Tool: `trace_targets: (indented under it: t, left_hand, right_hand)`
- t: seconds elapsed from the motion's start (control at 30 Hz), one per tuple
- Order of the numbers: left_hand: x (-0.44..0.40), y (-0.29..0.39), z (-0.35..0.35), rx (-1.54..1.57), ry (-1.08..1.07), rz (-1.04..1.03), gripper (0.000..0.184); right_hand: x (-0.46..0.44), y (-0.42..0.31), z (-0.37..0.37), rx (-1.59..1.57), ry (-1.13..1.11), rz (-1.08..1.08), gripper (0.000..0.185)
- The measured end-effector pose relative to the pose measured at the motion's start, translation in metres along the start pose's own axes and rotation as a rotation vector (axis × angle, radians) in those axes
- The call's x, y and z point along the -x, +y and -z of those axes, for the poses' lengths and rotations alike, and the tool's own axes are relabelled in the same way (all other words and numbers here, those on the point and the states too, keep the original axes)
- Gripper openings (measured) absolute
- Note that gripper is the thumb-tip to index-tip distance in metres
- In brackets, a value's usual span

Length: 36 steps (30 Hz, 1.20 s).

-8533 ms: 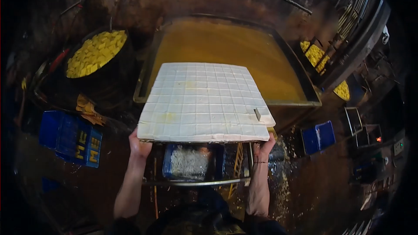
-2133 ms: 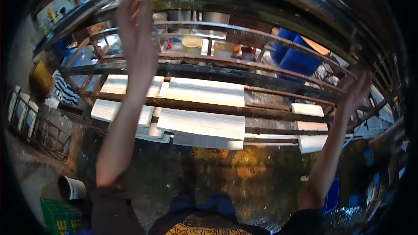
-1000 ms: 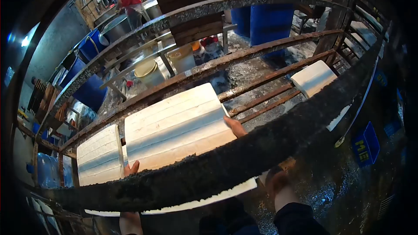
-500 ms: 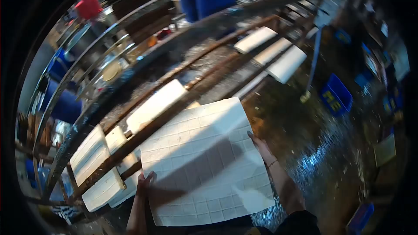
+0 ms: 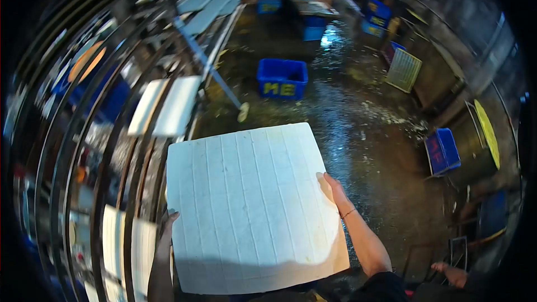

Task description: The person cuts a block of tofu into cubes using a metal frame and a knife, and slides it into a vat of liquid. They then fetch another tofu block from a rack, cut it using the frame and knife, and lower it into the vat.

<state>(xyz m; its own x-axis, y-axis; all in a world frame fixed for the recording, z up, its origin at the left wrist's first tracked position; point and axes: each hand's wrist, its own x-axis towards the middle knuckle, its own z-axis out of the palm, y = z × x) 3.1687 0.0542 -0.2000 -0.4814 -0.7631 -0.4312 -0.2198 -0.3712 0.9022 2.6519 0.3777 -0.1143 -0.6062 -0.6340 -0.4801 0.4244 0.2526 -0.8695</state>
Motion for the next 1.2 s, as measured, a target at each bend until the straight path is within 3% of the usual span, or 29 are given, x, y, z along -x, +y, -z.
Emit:
trace_targets:
  t: [0.13,0.2,0.3,0.4,0.53,0.6,0.67,0.7,0.73,0.8,0.83,0.87,0.9,0.97,1.07,1.1,1.2]
  left_hand:
    - [-0.087,0.120,-0.178,-0.061,-0.209,-0.053,0.066]
    - [-0.137,0.180,-0.255,-0.100,-0.300,-0.090,0.066]
    - [-0.205,0.270,-0.350,-0.140,-0.411,-0.171,0.066]
    - [-0.273,0.350,-0.440,-0.181,-0.523,-0.264,0.067]
    - [-0.383,0.456,-0.575,-0.234,-0.671,-0.397,0.067]
    - [-0.442,0.508,-0.655,-0.235,-0.740,-0.451,0.068]
    - [-0.494,0.552,-0.728,-0.250,-0.812,-0.471,0.068]
    - [-0.517,0.573,-0.764,-0.261,-0.853,-0.478,0.068]
    - [-0.539,0.593,-0.806,-0.263,-0.893,-0.480,0.068]
    - [-0.591,0.626,-0.876,-0.318,-0.967,-0.495,0.069]
    - [-0.606,0.640,-0.919,-0.316,-0.984,-0.454,0.068]
    - [-0.622,0.654,-0.965,-0.312,-1.001,-0.415,0.067]
    - [-0.631,0.672,-1.006,-0.302,-1.002,-0.301,0.067]
    - [-0.682,0.694,-1.092,-0.309,-1.098,-0.304,0.066]
    - [-0.741,0.729,-1.213,-0.299,-1.213,-0.367,0.068]
    - [-0.754,0.741,-1.248,-0.312,-1.218,-0.401,0.069]
    - [-0.810,0.778,-1.351,-0.324,-1.220,-0.444,0.073]
  right_hand:
    - [-0.029,-0.093,0.115,-0.254,0.047,-0.026,0.055]
    - [-0.028,-0.163,0.156,-0.219,0.162,0.025,0.055]
    - [-0.056,-0.229,0.211,-0.343,0.135,0.127,0.054]
    - [-0.093,-0.277,0.261,-0.655,0.239,0.418,0.055]
    - [-0.173,-0.344,0.336,-0.657,0.185,0.524,0.056]
    - [-0.218,-0.375,0.379,-0.635,0.340,0.546,0.057]
    - [-0.257,-0.396,0.430,-0.677,0.219,0.673,0.054]
    - [-0.267,-0.412,0.457,-0.700,0.017,0.681,0.051]
    - [-0.278,-0.426,0.472,-0.702,0.040,0.688,0.051]
    - [-0.309,-0.461,0.495,-0.890,0.154,0.764,0.036]
    - [-0.315,-0.517,0.468,-0.919,0.586,0.643,0.034]
    - [-0.334,-0.516,0.509,-0.961,0.397,0.719,0.042]
    - [-0.353,-0.531,0.532,-0.916,0.488,0.749,0.041]
    - [-0.397,-0.563,0.573,-0.861,0.716,0.790,0.037]
    - [-0.458,-0.612,0.642,-0.797,0.785,0.834,0.033]
    - [-0.477,-0.634,0.655,-0.758,0.914,0.793,0.034]
    - [-0.532,-0.683,0.733,-0.728,0.944,0.814,0.035]
